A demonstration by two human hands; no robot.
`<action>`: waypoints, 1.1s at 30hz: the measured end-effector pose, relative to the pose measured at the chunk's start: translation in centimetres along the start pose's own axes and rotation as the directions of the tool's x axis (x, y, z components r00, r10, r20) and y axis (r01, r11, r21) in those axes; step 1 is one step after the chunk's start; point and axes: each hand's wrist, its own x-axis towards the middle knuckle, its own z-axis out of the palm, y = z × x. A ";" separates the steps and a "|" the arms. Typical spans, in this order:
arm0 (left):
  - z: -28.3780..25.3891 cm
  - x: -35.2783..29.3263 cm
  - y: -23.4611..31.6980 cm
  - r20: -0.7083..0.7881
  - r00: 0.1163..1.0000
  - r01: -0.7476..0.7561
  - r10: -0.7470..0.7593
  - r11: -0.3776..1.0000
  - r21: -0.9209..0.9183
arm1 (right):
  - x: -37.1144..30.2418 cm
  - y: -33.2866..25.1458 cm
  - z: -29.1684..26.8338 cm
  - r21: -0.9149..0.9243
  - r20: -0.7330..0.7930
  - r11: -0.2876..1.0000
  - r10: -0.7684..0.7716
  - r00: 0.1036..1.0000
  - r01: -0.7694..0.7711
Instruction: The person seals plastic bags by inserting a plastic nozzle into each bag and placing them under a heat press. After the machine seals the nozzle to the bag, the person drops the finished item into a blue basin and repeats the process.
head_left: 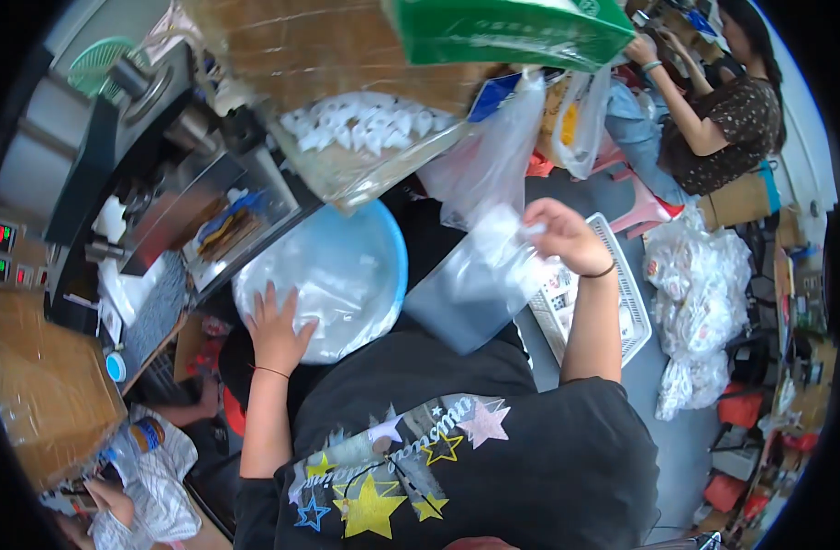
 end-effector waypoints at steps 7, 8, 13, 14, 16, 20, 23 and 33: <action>7.5 3.0 0.7 0.589 0.800 -0.024 -0.110 0.976 0.215 | -3.8 9.9 -15.0 0.069 -0.939 0.735 -0.182 0.293 0.674; 8.2 3.5 0.8 0.586 0.802 -0.021 -0.113 0.976 0.218 | -2.5 9.9 -15.7 0.029 -0.947 0.713 -0.206 0.248 0.700; 9.6 5.6 0.0 0.709 0.684 -0.048 -0.168 0.961 0.274 | 5.4 7.2 -18.8 -0.466 -0.873 0.636 -0.215 -0.439 0.615; 9.6 5.3 -0.2 0.704 0.687 -0.035 -0.183 0.958 0.283 | 7.6 6.4 -18.5 -0.398 -0.913 0.617 -0.193 -0.360 0.679; 9.2 5.0 -0.1 0.701 0.691 -0.039 -0.178 0.959 0.282 | 11.8 6.8 -19.0 -0.291 -0.954 0.704 -0.261 -0.146 0.647; 8.4 5.4 1.1 0.681 0.723 -0.071 -0.121 0.966 0.248 | 18.4 16.6 -27.0 -0.498 -0.801 0.845 -0.534 0.271 0.194; 5.4 4.6 2.4 0.628 0.773 -0.069 -0.087 0.973 0.220 | 18.4 17.7 -28.5 -0.599 -0.671 0.790 -0.408 0.619 -0.128; -3.6 12.5 18.6 -0.313 0.897 -0.442 0.312 0.623 -0.646 | 5.8 5.6 2.3 -0.759 -0.377 0.599 -0.724 0.578 0.256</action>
